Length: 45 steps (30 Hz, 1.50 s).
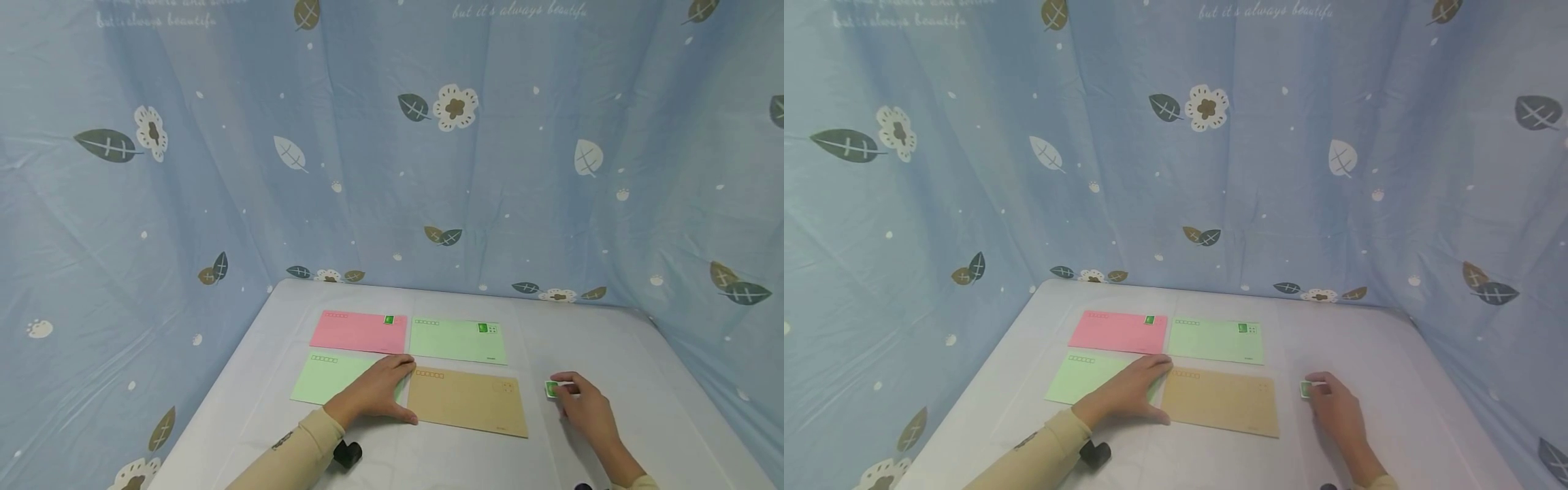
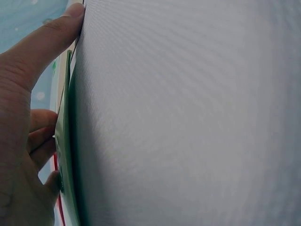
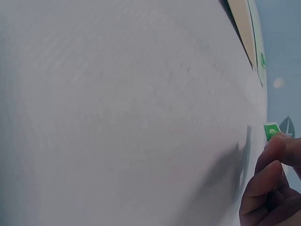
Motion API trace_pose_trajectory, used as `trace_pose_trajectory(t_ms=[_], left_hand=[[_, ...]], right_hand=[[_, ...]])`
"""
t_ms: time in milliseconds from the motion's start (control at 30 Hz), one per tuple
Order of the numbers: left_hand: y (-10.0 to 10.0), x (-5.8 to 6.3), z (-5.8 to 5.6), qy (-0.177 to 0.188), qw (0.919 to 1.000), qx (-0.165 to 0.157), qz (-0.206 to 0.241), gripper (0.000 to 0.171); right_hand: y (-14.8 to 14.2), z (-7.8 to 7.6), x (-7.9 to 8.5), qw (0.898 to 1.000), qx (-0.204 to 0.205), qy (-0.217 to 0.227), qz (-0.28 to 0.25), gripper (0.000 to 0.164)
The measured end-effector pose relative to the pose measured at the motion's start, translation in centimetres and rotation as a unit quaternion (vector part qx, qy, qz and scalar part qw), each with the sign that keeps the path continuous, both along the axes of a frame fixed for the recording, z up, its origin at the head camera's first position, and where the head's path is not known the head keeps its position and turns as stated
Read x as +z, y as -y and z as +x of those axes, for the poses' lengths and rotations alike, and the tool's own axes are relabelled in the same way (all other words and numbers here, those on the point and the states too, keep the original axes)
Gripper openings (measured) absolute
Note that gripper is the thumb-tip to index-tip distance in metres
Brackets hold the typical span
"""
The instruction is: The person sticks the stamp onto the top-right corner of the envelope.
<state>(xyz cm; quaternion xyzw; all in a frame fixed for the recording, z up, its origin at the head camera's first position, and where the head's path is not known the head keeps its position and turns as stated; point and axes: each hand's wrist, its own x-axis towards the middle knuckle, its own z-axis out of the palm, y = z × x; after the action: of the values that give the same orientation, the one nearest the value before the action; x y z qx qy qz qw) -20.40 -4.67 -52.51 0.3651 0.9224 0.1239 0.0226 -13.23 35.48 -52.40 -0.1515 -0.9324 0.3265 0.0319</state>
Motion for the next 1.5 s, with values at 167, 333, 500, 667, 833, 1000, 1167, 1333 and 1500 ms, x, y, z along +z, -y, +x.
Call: trace_pose_trajectory(t_ms=[167,333,500,667,833,1000,1167,1333,1500], left_hand=[[0.0,0.0,0.0,-0.004,1.0,0.0,-0.002,0.112],[-0.1,0.0,0.0,-0.003,1.0,0.001,-0.002,0.112],[-0.1,0.0,0.0,-0.002,1.0,0.005,-0.006,0.113],[-0.1,-0.1,0.0,-0.002,1.0,0.005,-0.005,0.112],[0.0,-0.1,0.0,0.002,1.0,0.006,-0.002,0.112],[0.1,-0.2,0.0,0.007,1.0,0.005,0.004,0.111],[0.1,-0.3,0.0,0.005,1.0,0.006,0.0,0.111],[-0.1,-0.3,-0.1,0.002,1.0,0.006,-0.001,0.112],[-0.1,-0.4,-0.2,-0.001,1.0,0.007,-0.004,0.112]], right_hand=[[0.7,-0.3,-0.1,1.0,-0.006,0.002,-0.007,0.028],[1.3,-0.5,0.0,1.0,-0.003,-0.002,-0.016,0.027],[1.8,-0.6,0.1,1.0,0.0,-0.003,-0.025,0.026],[2.6,-0.8,0.2,0.999,-0.004,-0.004,-0.04,0.026],[3.2,-1.0,0.1,0.999,0.0,0.001,-0.041,0.025],[3.7,-1.1,0.0,0.999,0.006,0.002,-0.044,0.025],[4.2,-1.2,0.2,0.999,0.011,0.002,-0.053,0.027],[4.8,-1.2,0.2,0.998,0.014,0.005,-0.062,0.027],[5.1,-1.3,0.0,0.998,0.019,-0.002,-0.065,0.025]])
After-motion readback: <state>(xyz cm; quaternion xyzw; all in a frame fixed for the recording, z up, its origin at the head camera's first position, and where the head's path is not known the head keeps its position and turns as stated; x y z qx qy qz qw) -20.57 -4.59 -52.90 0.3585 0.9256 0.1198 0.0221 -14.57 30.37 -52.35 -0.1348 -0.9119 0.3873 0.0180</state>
